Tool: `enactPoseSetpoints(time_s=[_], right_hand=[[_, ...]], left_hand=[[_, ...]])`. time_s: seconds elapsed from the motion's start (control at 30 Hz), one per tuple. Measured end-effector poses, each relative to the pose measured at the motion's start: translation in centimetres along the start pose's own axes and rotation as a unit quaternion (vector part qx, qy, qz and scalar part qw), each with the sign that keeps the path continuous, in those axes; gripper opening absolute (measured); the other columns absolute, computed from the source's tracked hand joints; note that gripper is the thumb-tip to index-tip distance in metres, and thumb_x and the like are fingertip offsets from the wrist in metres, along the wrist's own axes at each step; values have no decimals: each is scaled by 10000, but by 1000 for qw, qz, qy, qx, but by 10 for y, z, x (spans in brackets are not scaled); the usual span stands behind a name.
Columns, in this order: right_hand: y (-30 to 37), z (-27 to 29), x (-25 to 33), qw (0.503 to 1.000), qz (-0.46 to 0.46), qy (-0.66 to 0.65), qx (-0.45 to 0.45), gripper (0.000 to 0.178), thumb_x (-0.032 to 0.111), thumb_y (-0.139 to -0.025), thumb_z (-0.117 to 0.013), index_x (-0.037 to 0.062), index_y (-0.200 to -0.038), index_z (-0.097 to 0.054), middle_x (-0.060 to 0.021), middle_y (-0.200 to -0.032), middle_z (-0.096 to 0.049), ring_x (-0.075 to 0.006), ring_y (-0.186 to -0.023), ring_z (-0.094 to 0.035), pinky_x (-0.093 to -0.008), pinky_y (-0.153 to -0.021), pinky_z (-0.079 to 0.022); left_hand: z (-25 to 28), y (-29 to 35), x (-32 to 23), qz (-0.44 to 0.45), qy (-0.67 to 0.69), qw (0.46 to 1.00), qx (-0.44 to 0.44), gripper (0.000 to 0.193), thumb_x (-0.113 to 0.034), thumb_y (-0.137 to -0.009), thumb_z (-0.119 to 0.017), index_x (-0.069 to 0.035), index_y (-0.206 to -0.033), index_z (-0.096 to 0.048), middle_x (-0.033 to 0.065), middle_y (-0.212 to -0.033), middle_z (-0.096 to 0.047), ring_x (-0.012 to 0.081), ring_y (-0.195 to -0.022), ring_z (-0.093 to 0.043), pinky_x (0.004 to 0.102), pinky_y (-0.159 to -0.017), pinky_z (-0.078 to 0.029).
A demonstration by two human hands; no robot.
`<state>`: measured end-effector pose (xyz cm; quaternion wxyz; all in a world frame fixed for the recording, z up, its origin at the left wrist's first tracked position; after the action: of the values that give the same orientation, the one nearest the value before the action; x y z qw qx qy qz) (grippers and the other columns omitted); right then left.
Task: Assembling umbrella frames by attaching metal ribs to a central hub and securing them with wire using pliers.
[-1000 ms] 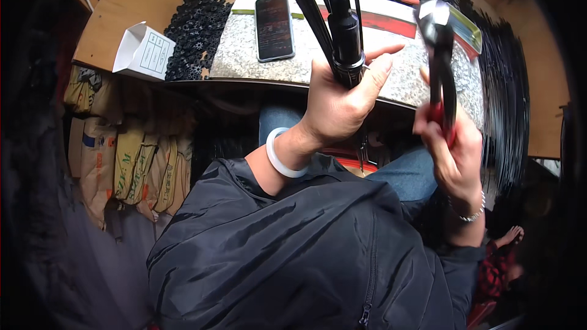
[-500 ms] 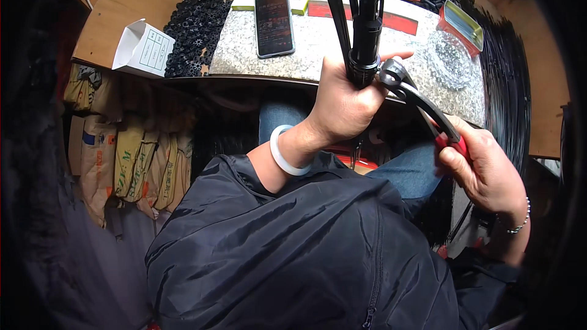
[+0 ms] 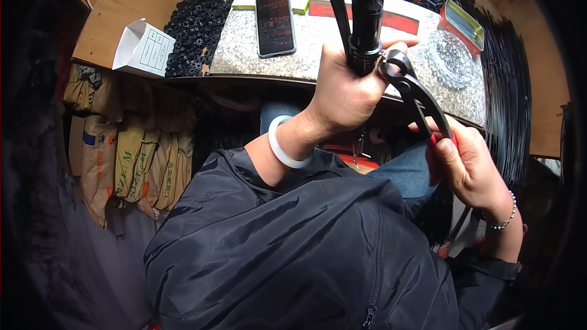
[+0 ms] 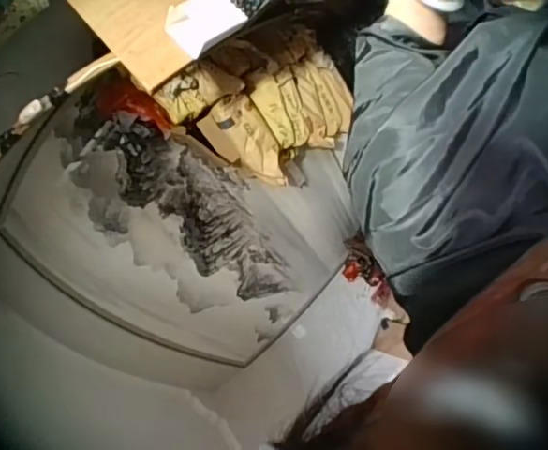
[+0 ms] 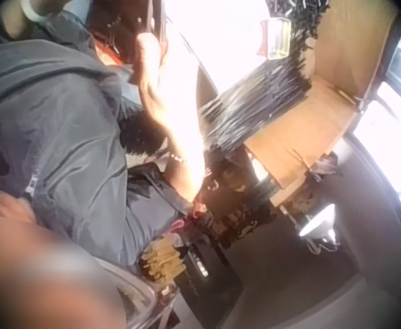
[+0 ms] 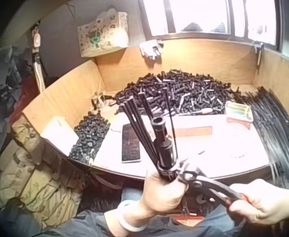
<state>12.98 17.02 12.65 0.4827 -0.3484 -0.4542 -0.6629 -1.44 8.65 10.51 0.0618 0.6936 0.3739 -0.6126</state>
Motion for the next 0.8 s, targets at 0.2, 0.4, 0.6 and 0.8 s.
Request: enactPoseSetpoints(time_s=[0.2, 0.4, 0.6, 0.8], right_hand=[[5, 11, 25, 992, -91, 86, -20, 257, 192, -958, -472, -39, -850, -502, -70, -525, -419, -121, -498, -328, -294, -475, -333], [1, 14, 32, 986, -70, 150, -33, 266, 199, -956, -479, -43, -847, -493, -86, -532, -406, -124, -496, -344, -299, -477, -338], [-26, 16, -33, 986, 26, 146, -75, 263, 215, -969, -442, -21, -1083, -464, -108, -719, -481, -187, -633, -471, -301, -621, -420], [-49, 21, -101, 940, 52, 276, -194, 248, 186, -955, -476, -20, -1092, -487, -121, -699, -507, -233, -599, -479, -312, -594, -419]], left_hand=[[3, 2, -6, -27, -81, 996, -16, 196, -43, -885, -545, 52, -1027, -642, -38, -555, -524, -5, -450, -411, 172, -406, -283], [9, -1, -20, -136, -199, 970, -23, 154, -16, -860, -581, -8, -961, -696, -48, -603, -543, 2, -527, -408, 193, -452, -304], [45, 1, -38, -50, 31, 998, -15, 310, -87, -959, -395, 58, -1215, -496, -59, -466, -327, 28, -358, -276, 191, -368, -291], [56, 2, -47, -32, 218, 975, -8, 251, -83, -945, -449, 31, -1144, -551, -18, -476, -386, 53, -347, -338, 201, -360, -320]])
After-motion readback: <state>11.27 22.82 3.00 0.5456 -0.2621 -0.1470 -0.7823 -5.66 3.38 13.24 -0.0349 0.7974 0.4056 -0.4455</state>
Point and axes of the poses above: each hand's wrist, its own y-axis away from the middle knuckle, its own z-axis out of the back of the hand, x = y × z, the point moved 6 cm from there along -y, towards the middle knuckle
